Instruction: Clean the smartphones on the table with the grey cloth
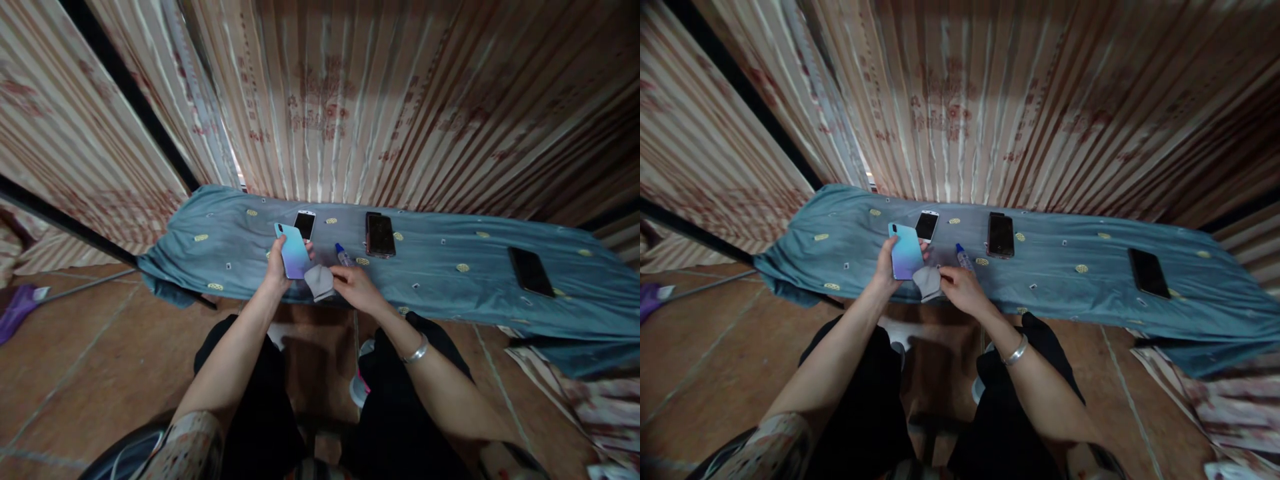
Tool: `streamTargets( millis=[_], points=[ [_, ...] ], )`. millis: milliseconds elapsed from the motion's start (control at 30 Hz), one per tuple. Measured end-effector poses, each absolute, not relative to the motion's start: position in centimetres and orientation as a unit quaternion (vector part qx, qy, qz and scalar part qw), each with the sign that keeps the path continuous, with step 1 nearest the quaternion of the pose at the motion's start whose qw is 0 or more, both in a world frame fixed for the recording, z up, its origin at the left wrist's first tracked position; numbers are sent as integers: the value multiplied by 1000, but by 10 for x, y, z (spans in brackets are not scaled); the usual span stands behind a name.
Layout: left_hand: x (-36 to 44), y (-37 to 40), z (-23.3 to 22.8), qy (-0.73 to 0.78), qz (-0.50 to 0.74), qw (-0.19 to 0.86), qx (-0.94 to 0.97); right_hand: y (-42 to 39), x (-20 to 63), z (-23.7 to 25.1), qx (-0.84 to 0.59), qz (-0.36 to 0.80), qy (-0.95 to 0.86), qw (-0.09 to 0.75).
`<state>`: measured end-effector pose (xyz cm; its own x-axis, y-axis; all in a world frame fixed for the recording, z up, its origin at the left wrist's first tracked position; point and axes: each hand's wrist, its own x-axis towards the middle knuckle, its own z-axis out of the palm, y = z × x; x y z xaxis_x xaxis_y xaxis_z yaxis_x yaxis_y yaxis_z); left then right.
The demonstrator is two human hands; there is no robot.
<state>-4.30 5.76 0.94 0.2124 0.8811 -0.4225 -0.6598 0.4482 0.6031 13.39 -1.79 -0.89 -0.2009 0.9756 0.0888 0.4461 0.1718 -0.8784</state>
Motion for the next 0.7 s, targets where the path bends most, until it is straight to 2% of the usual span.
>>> streamTargets(
  millis=[133, 333, 700],
  points=[
    [-38, 57, 4, 372, 509, 761, 149, -25, 132, -5, -512, 238, -734, 378],
    [-31, 53, -2, 366, 510, 758, 178, -32, 114, -21, -457, 64, -808, 366],
    [-14, 54, -8, 466, 464, 732, 177, -34, 93, -24, -451, -24, -816, 360]
  ],
)
